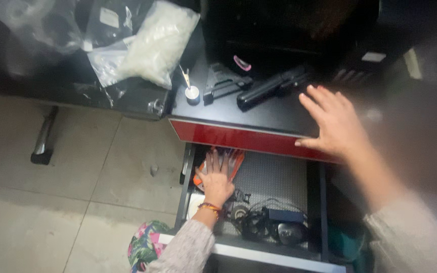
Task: The person picks up several cables and electronics accessories from a drawer and a desk, placing them into a plastic bag.
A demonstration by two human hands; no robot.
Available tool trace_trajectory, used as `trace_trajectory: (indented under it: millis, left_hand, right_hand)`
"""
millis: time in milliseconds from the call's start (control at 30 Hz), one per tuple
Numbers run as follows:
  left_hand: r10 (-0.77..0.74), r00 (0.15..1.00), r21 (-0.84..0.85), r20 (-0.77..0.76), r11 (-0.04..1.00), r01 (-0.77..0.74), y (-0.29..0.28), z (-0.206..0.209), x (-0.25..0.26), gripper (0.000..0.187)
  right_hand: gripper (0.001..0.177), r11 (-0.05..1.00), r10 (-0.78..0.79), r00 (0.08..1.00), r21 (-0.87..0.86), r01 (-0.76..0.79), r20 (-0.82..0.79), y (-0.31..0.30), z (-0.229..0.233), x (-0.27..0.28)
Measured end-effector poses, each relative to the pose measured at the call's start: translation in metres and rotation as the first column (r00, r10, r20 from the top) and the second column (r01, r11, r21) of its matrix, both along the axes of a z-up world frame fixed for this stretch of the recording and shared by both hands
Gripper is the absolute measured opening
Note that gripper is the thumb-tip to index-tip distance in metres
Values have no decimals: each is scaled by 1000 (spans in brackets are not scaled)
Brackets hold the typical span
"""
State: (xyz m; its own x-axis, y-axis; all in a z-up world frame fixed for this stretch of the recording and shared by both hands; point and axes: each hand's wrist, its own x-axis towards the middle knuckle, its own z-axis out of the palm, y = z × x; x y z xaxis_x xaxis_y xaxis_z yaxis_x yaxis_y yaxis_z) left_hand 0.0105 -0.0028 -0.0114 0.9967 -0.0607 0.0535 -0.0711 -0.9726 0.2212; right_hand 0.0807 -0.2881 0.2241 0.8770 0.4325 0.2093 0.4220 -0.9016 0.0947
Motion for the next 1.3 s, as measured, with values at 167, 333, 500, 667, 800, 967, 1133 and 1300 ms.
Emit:
trace_trajectory:
  millis: [167,333,500,667,800,967,1133,1300]
  left_hand:
    - [-23,981,-270,-193,962,-31,18,10,3,96]
    - [-180,982,-676,-53,730,97,46,-19,3,96]
    - [-419,892,-951,-169,306,-36,50,10,-48,85]
    - [-610,730,-896,-307,-74,-438,64,118,-109,83]
    - [-603,696,-675,-390,-326,-662,82,203,-140,87]
    - [-443,896,-733,30,-619,-281,105,272,-136,94]
    - [-190,942,-851,278,-503,150,158,310,-83,97]
    - [15,930,-925,366,118,362,234,313,44,93]
  right_hand:
    - [111,1000,-14,1000,5,14,5,1,-2,-2]
    - [111,1000,-12,1000,27,13,-11,-1,-5,-1]
    - [118,997,-75,994,15,77,-80,2,-4,4]
    - [119,959,-282,953,-69,275,-113,11,-10,-7]
    - [123,957,-272,956,-135,257,-105,8,-14,3]
    - [121,905,-321,942,-323,276,-96,16,-8,7]
    - [118,842,-422,895,-429,328,-144,33,9,-2]
    - [123,863,-393,909,-399,311,-142,36,18,-5]
